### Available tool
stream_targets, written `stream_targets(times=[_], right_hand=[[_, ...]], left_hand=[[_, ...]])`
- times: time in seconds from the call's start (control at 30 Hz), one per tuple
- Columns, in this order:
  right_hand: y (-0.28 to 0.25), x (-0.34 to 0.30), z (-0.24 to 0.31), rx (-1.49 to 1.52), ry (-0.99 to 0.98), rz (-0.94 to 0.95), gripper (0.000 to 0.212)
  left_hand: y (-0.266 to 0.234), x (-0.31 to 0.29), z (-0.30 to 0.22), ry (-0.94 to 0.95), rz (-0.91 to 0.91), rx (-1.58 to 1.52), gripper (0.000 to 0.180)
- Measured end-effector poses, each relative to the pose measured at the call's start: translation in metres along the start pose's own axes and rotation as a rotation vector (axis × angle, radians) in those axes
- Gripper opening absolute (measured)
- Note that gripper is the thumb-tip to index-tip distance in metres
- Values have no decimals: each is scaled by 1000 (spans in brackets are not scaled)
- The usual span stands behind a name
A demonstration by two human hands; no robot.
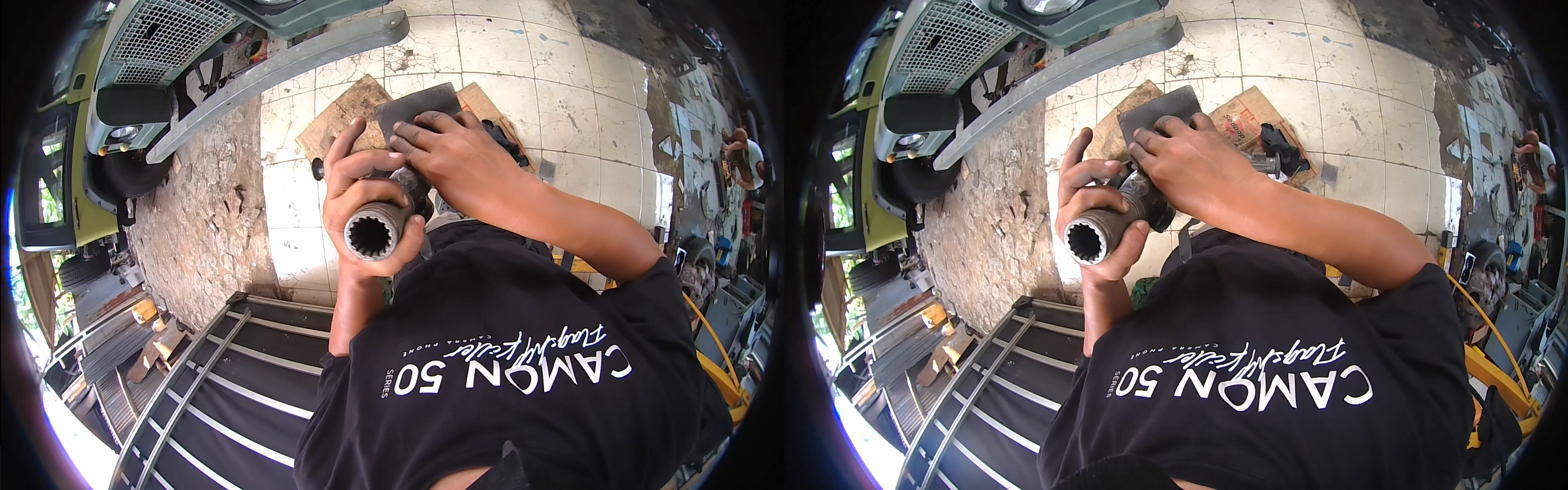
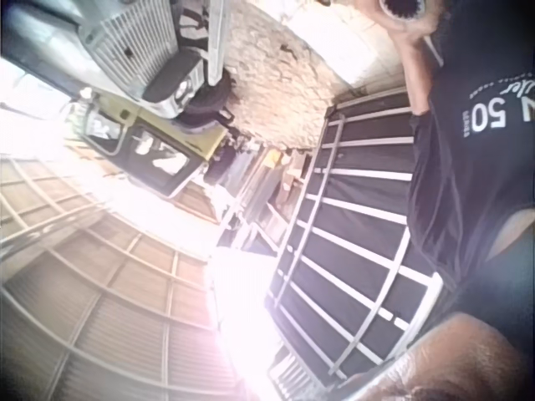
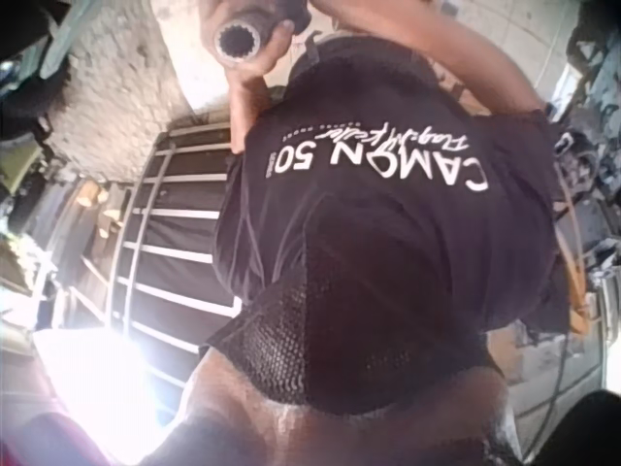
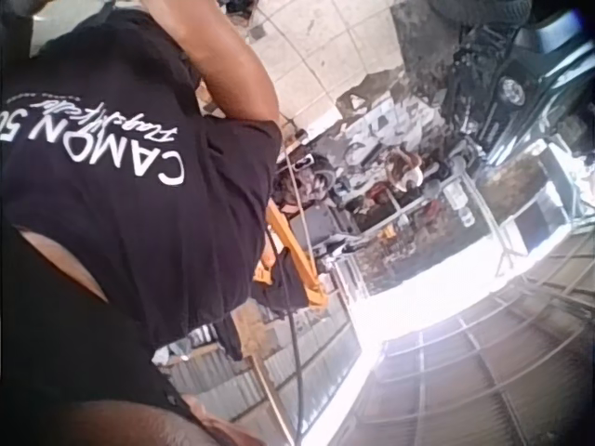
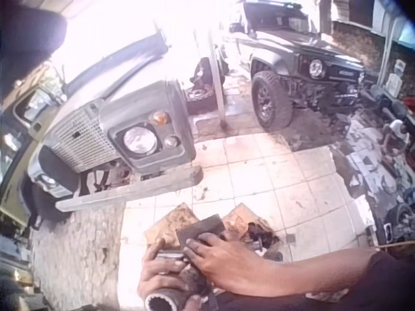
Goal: The person holds a cylindrical metal part in their left hand and uses a piece of sandpaper in their right hand to sand the exterior surface. They rotate the part to sand different sections, focusing on the edges and body of the metal component.
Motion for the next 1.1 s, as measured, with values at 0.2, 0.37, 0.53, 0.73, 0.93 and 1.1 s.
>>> stream_targets(times=[0.2,0.37,0.53,0.73,0.93,1.1], right_hand=[[-13,-20,12,-7,8,-22,37],[-1,5,-2,39,10,29,40],[-15,-18,11,9,13,-7,40],[6,1,-3,136,8,32,41],[-6,-17,8,123,47,7,42],[3,-7,-1,172,32,44,42]], left_hand=[[-5,2,1,42,-35,11,21],[-5,3,-4,11,-28,-1,21],[-6,0,-1,9,-46,11,21],[-7,-4,2,6,-51,8,22],[-6,-7,3,-9,-62,7,22],[-8,-6,0,-27,-50,-7,21]])
Point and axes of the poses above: each hand's wrist, its own x-axis towards the middle knuckle, its own y-axis out of the palm, z = x × y, the point moved 9 cm from there along x, towards the middle knuckle, and after that the axes turned 12 degrees about x, right-handed, at the moved point
